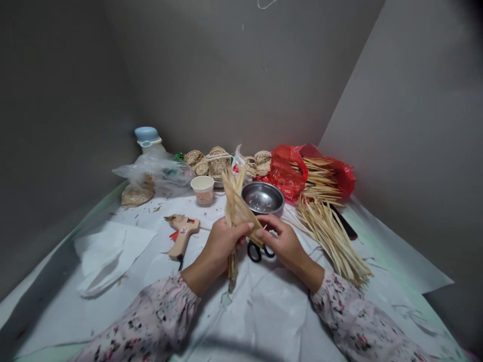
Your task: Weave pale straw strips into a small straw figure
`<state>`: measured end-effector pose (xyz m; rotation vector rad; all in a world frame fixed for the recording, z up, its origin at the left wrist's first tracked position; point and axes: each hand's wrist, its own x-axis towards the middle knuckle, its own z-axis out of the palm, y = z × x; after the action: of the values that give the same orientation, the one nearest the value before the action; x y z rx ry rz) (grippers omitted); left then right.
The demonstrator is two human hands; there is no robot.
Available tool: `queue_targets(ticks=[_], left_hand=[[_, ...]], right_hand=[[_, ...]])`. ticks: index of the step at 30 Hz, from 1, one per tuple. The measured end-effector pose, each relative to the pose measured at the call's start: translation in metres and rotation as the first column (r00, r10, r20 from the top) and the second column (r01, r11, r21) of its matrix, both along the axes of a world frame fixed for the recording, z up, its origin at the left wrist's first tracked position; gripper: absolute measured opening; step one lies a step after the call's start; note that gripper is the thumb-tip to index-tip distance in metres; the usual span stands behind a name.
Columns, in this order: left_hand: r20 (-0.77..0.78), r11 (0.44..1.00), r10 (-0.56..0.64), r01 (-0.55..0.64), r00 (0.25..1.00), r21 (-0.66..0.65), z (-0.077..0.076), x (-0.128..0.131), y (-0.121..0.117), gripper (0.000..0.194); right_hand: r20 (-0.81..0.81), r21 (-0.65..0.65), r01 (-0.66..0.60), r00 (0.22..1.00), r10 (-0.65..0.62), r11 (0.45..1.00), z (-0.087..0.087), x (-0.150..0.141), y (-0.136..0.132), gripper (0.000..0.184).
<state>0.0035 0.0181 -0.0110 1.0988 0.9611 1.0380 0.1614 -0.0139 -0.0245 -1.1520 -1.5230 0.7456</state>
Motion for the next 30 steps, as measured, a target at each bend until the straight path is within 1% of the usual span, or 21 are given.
queue_targets(ticks=[2, 3, 5, 7, 9, 11, 13, 15, 18, 21, 23, 26, 30], left_hand=[[-0.011, 0.999, -0.031, 0.03, 0.999, -0.017, -0.002, 0.001, 0.0, 0.022], [-0.005, 0.999, -0.036, 0.036, 0.999, -0.031, -0.003, 0.001, 0.0, 0.022], [0.034, 0.997, -0.03, 0.032, 0.999, -0.074, -0.004, 0.001, 0.002, 0.022], [0.089, 0.992, -0.023, 0.033, 0.996, -0.122, -0.004, 0.001, 0.003, 0.023], [0.156, 0.985, -0.015, 0.042, 0.988, -0.165, -0.003, 0.001, 0.004, 0.024], [0.245, 0.977, -0.008, 0.059, 0.969, -0.203, -0.001, 0.001, 0.004, 0.023], [0.348, 0.963, -0.013, 0.105, 0.937, -0.249, 0.001, 0.0, 0.004, 0.018], [0.428, 0.944, -0.005, 0.145, 0.904, -0.295, 0.003, 0.0, 0.003, 0.014], [0.482, 0.925, 0.023, 0.164, 0.876, -0.342, 0.005, 0.0, 0.002, 0.016], [0.472, 0.918, 0.003, 0.184, 0.881, -0.351, 0.005, 0.002, 0.001, 0.015], [0.454, 0.925, -0.02, 0.189, 0.891, -0.329, 0.004, 0.003, 0.0, 0.013], [0.427, 0.946, -0.052, 0.182, 0.903, -0.269, 0.004, 0.005, -0.003, 0.016], [0.377, 0.961, -0.106, 0.192, 0.92, -0.2, 0.003, 0.007, -0.007, 0.03]], right_hand=[[0.024, -0.039, -0.052, 0.998, 0.053, 0.998, -0.002, -0.003, -0.001, 0.022], [0.013, -0.062, -0.049, 0.999, 0.049, 0.997, -0.002, -0.003, -0.001, 0.021], [-0.046, -0.084, 0.018, 0.999, -0.022, 0.996, -0.004, -0.001, 0.0, 0.02], [-0.152, -0.092, 0.11, 0.981, -0.123, 0.99, -0.005, 0.002, 0.004, 0.019], [-0.314, -0.122, 0.127, 0.936, -0.16, 0.984, -0.005, 0.005, 0.007, 0.018], [-0.469, -0.158, 0.077, 0.871, -0.144, 0.984, -0.005, 0.007, 0.01, 0.019], [-0.564, -0.175, 0.034, 0.815, -0.129, 0.984, -0.005, 0.007, 0.011, 0.021], [-0.61, -0.195, 0.021, 0.78, -0.138, 0.981, -0.004, 0.005, 0.01, 0.017], [-0.639, -0.237, 0.003, 0.753, -0.158, 0.972, -0.001, 0.001, 0.007, 0.013], [-0.644, -0.25, -0.031, 0.752, -0.142, 0.968, 0.002, -0.002, 0.004, 0.011], [-0.633, -0.238, -0.044, 0.765, -0.121, 0.97, 0.004, -0.004, 0.002, 0.017], [-0.577, -0.222, -0.071, 0.814, -0.072, 0.973, 0.002, -0.006, 0.0, 0.031], [-0.416, -0.226, -0.067, 0.909, -0.035, 0.972, 0.0, -0.009, -0.003, 0.037]])
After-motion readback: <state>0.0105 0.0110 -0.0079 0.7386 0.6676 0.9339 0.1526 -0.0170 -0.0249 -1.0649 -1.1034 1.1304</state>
